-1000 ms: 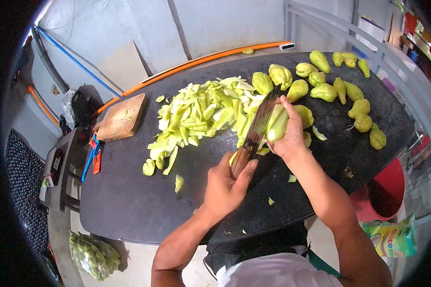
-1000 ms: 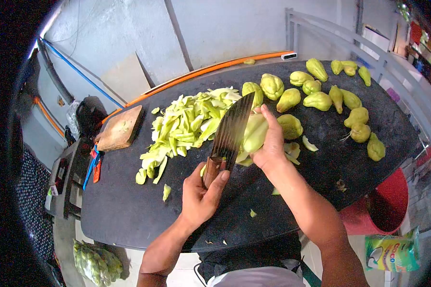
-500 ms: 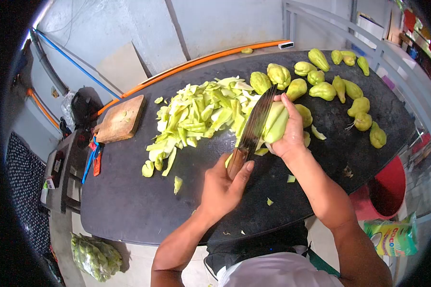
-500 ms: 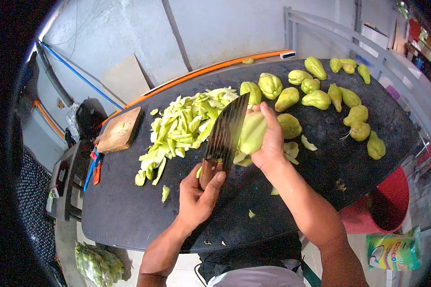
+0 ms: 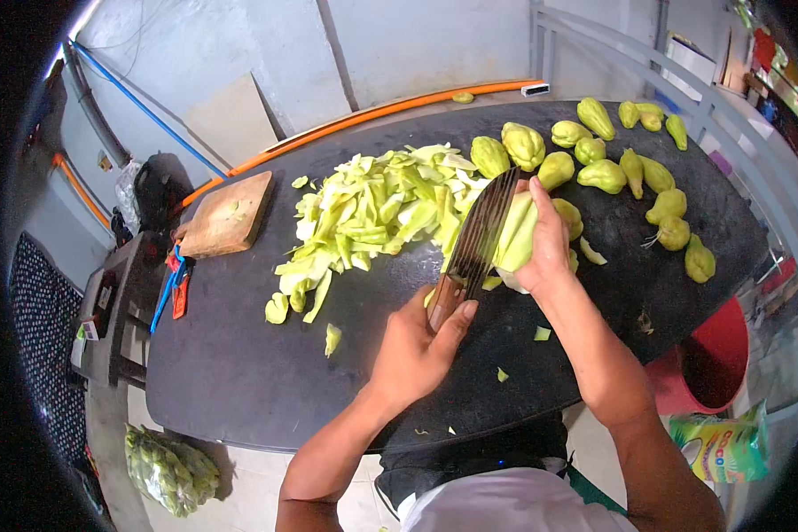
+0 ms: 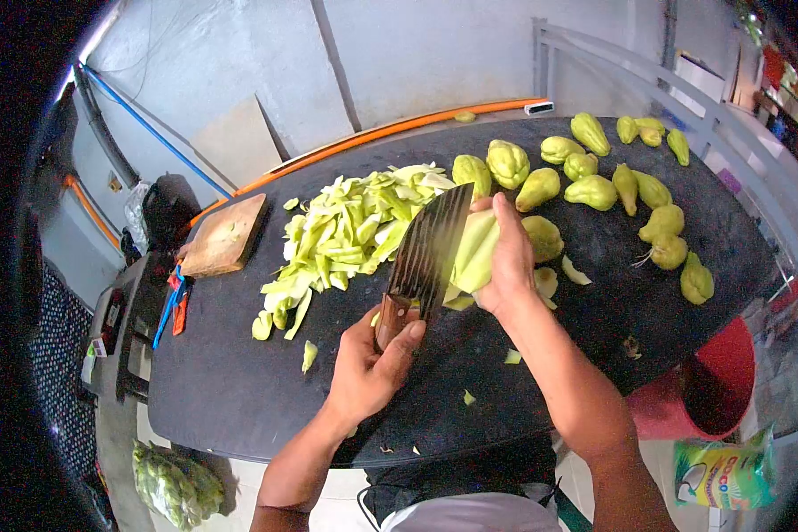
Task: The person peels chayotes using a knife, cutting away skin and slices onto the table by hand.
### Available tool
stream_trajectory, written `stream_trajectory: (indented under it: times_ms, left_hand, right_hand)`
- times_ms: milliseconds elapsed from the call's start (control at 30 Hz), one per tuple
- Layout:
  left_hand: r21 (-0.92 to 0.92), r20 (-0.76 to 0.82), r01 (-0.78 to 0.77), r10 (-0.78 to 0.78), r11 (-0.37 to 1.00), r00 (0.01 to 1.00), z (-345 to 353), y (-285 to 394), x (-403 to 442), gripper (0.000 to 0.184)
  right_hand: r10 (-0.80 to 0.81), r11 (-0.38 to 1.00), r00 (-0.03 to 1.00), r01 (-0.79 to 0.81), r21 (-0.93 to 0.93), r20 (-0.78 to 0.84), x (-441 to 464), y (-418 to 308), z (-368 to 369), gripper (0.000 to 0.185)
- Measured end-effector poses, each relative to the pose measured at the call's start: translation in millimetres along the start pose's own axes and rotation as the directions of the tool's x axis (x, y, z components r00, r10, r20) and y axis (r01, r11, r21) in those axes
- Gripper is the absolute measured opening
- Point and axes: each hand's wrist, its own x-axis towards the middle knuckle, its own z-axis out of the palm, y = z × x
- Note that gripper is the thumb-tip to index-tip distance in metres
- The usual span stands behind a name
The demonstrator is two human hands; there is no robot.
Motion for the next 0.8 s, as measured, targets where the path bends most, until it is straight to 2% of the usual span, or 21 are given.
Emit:
stream_trajectory:
  times_ms: [200, 300, 400, 500, 600, 700, 800]
  left_hand:
    - [0.041, 0.016, 0.005, -0.006, 0.999, 1.000, -2.7, 6.3, -0.3, 0.019]
    - [0.011, 0.029, 0.052, -0.052, 0.999, 0.998, -6.3, 1.3, 0.3, 0.027]
    - [0.016, -0.007, 0.034, -0.034, 0.999, 0.999, -2.0, -4.7, 0.5, 0.030]
    - [0.076, -0.016, 0.016, -0.014, 0.997, 1.000, 3.1, -4.6, -0.3, 0.023]
    - [0.101, -0.029, -0.021, 0.024, 0.995, 0.999, 6.6, -3.8, -1.4, 0.021]
    - [0.094, -0.034, -0.024, 0.027, 0.995, 0.999, 8.7, -5.8, -1.9, 0.022]
    - [0.048, 0.010, -0.014, 0.013, 0.999, 1.000, 5.6, -3.8, 0.4, 0.023]
  right_hand:
    - [-0.288, 0.901, 0.950, 0.312, -0.303, 0.120, 13.7, -0.7, -13.7, 0.029]
    - [-0.231, 0.923, 0.966, 0.255, -0.289, 0.118, 12.2, 1.3, -11.8, 0.030]
    - [-0.052, 0.997, 0.999, 0.052, -0.053, 0.010, 0.2, 4.4, -2.5, 0.031]
    - [-0.048, 0.999, 0.998, 0.049, -0.022, 0.036, 0.9, 6.4, -7.1, 0.032]
    - [-0.050, 0.998, 0.998, 0.052, 0.040, -0.036, -2.1, 10.3, -6.0, 0.027]
    - [0.083, 0.993, 0.990, -0.072, 0.096, -0.112, -6.5, 13.3, -4.3, 0.027]
    - [-0.049, 0.999, 0.998, 0.048, 0.008, 0.041, 5.7, 6.7, -14.9, 0.033]
